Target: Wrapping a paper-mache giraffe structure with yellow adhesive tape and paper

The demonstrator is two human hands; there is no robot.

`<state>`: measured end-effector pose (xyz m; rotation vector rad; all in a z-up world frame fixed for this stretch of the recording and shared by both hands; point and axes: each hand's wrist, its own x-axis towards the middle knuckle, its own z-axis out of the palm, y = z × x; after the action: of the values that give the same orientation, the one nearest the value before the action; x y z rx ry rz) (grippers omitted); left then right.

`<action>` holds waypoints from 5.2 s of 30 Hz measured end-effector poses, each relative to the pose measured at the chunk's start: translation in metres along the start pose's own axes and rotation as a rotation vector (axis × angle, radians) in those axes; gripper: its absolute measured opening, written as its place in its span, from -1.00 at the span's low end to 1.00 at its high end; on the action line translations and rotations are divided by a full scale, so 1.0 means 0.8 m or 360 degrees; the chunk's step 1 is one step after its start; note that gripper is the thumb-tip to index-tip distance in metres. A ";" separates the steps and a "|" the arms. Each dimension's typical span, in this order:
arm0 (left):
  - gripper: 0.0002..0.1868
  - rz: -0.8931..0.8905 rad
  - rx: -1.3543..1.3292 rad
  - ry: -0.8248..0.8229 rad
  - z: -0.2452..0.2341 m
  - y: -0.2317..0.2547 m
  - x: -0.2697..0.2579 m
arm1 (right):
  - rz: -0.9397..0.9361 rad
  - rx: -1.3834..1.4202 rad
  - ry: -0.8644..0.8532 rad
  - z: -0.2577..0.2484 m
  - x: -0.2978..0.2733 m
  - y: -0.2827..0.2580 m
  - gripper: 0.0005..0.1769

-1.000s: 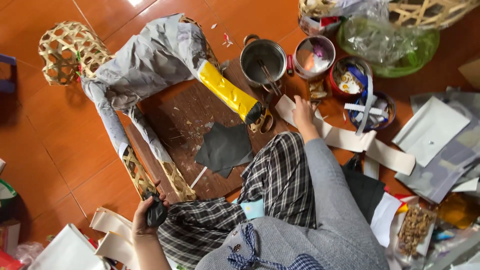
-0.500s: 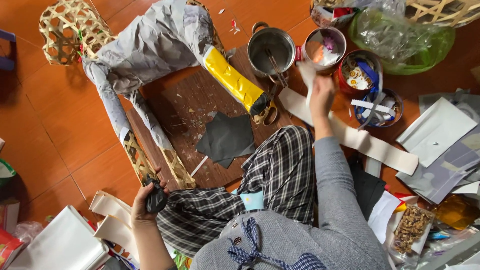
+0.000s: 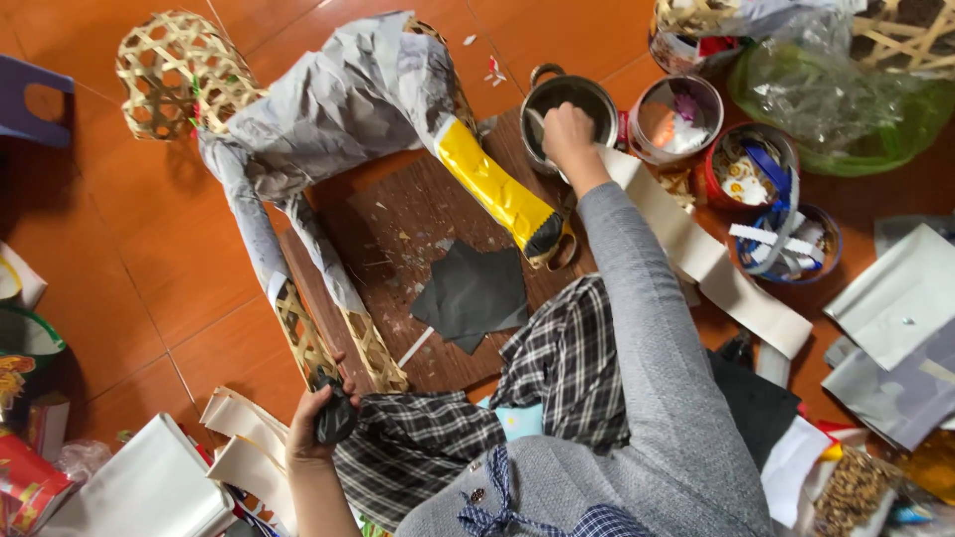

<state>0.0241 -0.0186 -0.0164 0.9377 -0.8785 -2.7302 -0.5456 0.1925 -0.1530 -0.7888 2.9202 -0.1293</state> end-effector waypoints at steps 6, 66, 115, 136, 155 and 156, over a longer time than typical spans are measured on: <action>-0.26 -0.0019 0.0020 0.0002 0.004 0.000 0.001 | -0.0031 0.0808 -0.0573 0.043 0.042 0.006 -0.43; -0.41 0.1455 0.0430 0.0811 0.055 -0.075 -0.068 | -0.1854 0.1353 0.0291 -0.108 -0.439 -0.404 -0.62; -0.63 0.0461 0.1116 0.0795 0.059 0.006 -0.079 | 0.0674 0.3159 -0.0557 -0.138 -0.489 -0.400 -0.64; -0.27 0.0551 0.1086 0.0820 0.039 -0.042 -0.015 | 0.0804 0.3265 -0.0794 -0.018 -0.477 -0.384 -0.73; -0.40 0.0461 0.1172 0.0298 0.071 0.004 -0.066 | 0.0407 0.2112 -0.1630 -0.157 -0.422 -0.439 -0.05; -0.38 0.0507 0.1190 0.0237 0.058 -0.001 -0.061 | 0.0464 0.2249 -0.1615 -0.145 -0.421 -0.440 -0.05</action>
<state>0.0356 0.0187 0.0386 0.9636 -1.8797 -2.0321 -0.0971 0.0660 0.0310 -0.0597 1.3591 -1.1447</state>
